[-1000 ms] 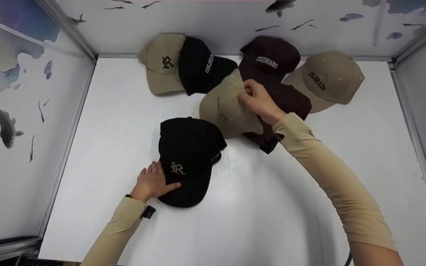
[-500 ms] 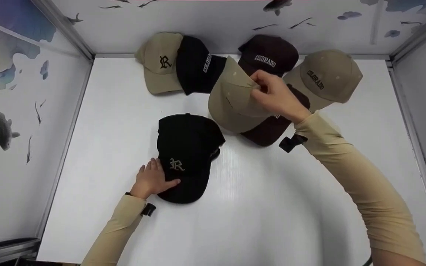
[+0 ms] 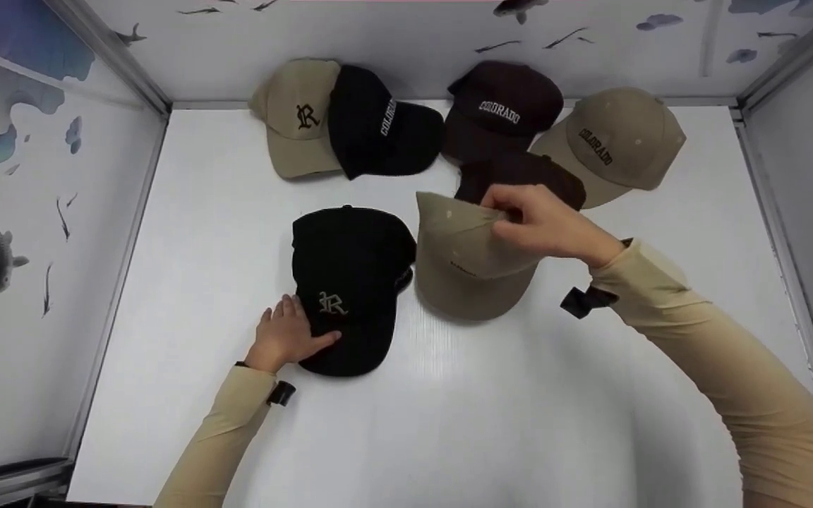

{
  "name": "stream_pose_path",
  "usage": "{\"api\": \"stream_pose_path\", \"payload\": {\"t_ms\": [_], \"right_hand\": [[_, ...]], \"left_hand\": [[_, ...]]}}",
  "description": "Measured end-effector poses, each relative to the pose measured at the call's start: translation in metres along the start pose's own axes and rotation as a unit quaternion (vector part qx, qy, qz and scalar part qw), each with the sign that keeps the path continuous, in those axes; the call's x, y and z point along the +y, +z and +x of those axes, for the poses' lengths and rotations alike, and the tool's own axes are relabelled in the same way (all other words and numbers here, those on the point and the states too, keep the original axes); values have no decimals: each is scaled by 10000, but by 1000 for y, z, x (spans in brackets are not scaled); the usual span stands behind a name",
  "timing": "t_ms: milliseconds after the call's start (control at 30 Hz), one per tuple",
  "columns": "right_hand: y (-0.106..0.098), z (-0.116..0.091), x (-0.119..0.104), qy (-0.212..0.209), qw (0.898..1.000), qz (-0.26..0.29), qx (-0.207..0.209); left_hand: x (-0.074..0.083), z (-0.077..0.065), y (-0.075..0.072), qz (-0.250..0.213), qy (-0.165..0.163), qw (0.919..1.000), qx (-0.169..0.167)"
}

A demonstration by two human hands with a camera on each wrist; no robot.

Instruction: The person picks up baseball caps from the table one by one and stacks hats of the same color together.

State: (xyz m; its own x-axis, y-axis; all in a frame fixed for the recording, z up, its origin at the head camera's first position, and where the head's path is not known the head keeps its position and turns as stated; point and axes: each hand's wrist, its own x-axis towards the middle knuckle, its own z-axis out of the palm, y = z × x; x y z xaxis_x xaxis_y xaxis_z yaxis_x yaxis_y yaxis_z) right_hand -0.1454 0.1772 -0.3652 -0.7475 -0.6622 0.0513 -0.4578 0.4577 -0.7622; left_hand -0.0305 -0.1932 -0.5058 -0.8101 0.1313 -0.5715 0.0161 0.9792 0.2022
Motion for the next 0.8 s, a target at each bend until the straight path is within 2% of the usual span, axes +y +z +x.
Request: {"api": "stream_pose_path", "payload": {"t_ms": [167,267,567,800], "right_hand": [[7,-4,12,22,9967,-66,-810],[12,-4,21,123,9942,-35,-1071],[29,0,57,290,9938,47,-1071],[30,4,77,535,9938,21,-972]], "left_hand": [[0,0,-1,-37,-22,10000,22],[-1,1,-1,-55,-19,10000,17],[0,-4,-4,-192,122,9997,71],[13,-14,-18,169,270,9990,313]]}}
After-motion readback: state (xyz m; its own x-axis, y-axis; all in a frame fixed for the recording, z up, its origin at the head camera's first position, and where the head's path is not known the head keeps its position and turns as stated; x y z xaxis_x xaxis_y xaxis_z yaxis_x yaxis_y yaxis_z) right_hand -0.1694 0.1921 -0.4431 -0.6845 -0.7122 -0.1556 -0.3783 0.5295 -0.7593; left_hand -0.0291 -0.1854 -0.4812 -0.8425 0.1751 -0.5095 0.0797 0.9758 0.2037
